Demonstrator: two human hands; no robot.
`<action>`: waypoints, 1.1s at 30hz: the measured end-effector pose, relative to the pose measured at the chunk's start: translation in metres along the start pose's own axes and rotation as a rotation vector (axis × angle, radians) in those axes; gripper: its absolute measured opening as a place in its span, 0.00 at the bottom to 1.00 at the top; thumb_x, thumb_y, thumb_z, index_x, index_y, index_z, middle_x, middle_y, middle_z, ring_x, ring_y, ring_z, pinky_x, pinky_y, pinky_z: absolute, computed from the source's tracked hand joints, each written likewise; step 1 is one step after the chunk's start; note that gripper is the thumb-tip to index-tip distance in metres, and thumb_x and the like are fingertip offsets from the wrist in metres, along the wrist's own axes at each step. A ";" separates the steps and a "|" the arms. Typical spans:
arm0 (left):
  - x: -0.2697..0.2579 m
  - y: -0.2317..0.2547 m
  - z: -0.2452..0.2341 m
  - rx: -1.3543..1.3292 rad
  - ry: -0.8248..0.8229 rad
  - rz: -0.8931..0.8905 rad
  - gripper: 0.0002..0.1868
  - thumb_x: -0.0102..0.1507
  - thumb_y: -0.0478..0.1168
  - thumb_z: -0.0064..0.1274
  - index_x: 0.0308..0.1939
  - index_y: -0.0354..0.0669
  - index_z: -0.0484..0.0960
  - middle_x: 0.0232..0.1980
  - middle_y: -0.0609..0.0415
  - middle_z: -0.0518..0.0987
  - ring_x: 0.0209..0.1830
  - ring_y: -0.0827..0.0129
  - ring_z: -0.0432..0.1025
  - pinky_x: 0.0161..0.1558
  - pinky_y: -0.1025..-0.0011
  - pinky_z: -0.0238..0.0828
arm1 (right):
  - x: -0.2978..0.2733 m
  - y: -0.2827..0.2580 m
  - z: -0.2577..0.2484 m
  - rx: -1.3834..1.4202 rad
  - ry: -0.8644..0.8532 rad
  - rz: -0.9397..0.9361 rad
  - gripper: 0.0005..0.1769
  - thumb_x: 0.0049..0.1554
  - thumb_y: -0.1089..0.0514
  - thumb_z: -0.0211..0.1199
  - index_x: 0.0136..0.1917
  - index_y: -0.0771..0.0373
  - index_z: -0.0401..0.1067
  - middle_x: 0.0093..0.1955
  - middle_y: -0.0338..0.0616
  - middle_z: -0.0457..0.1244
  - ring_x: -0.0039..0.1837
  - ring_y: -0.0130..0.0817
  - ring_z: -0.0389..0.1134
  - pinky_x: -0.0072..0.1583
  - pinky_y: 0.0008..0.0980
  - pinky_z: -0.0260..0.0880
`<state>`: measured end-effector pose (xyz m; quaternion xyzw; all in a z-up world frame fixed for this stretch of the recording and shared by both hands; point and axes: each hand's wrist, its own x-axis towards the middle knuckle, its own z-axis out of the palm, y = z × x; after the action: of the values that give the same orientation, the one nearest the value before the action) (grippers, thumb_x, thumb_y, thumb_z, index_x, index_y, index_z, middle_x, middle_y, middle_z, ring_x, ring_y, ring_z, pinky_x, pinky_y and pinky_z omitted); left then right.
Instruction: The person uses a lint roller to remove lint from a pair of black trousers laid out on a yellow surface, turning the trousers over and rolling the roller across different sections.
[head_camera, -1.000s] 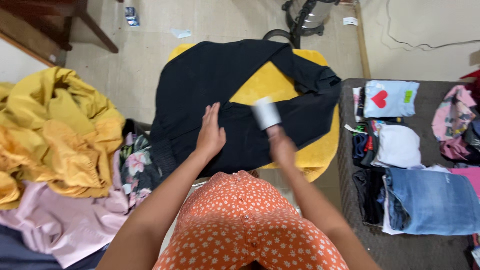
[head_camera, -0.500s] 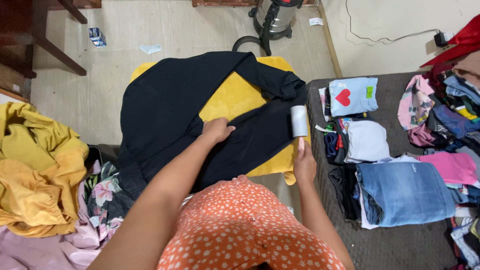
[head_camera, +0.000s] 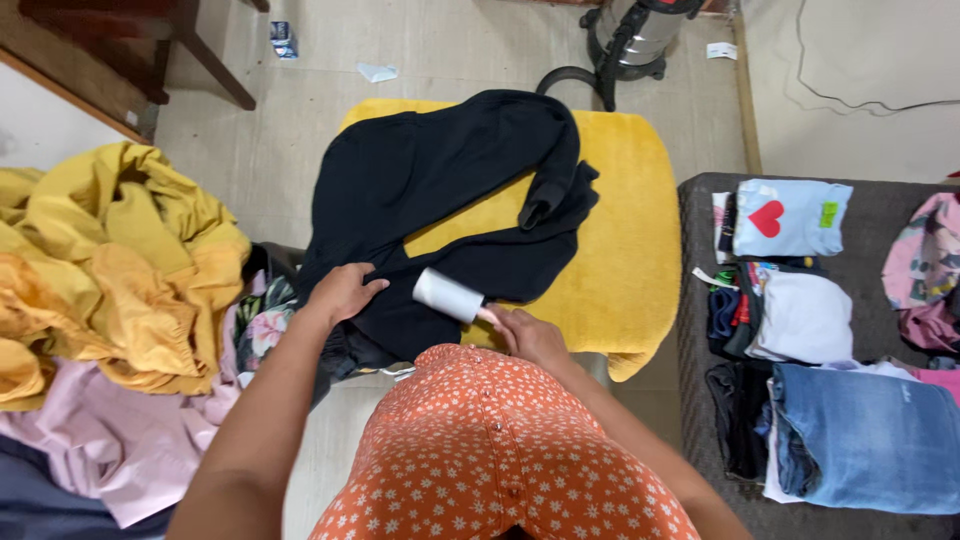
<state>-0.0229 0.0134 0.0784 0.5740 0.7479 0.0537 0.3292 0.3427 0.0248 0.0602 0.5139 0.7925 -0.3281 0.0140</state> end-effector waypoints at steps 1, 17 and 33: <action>0.001 -0.009 0.006 -0.016 0.016 -0.013 0.26 0.63 0.56 0.58 0.57 0.41 0.83 0.50 0.35 0.83 0.54 0.44 0.77 0.55 0.57 0.72 | 0.000 -0.002 0.001 -0.102 -0.012 -0.017 0.27 0.64 0.38 0.43 0.72 0.39 0.67 0.57 0.46 0.69 0.50 0.49 0.73 0.51 0.46 0.73; 0.007 -0.077 0.027 -1.216 0.001 -0.030 0.02 0.61 0.30 0.57 0.36 0.33 0.81 0.35 0.55 0.77 0.33 0.70 0.68 0.34 0.72 0.64 | 0.014 -0.010 0.031 -0.149 0.109 -0.031 0.25 0.61 0.41 0.47 0.67 0.50 0.69 0.47 0.55 0.67 0.45 0.58 0.70 0.48 0.56 0.69; -0.011 -0.096 0.046 -0.580 0.574 -0.013 0.19 0.53 0.32 0.62 0.48 0.35 0.82 0.46 0.42 0.82 0.47 0.55 0.77 0.48 0.64 0.72 | 0.179 0.164 -0.077 0.586 0.867 0.353 0.21 0.51 0.66 0.68 0.53 0.62 0.61 0.45 0.43 0.63 0.45 0.40 0.68 0.46 0.41 0.71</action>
<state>-0.0748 -0.0419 0.0037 0.4142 0.7669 0.4184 0.2554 0.4180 0.2520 -0.0267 0.7093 0.5031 -0.2859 -0.4025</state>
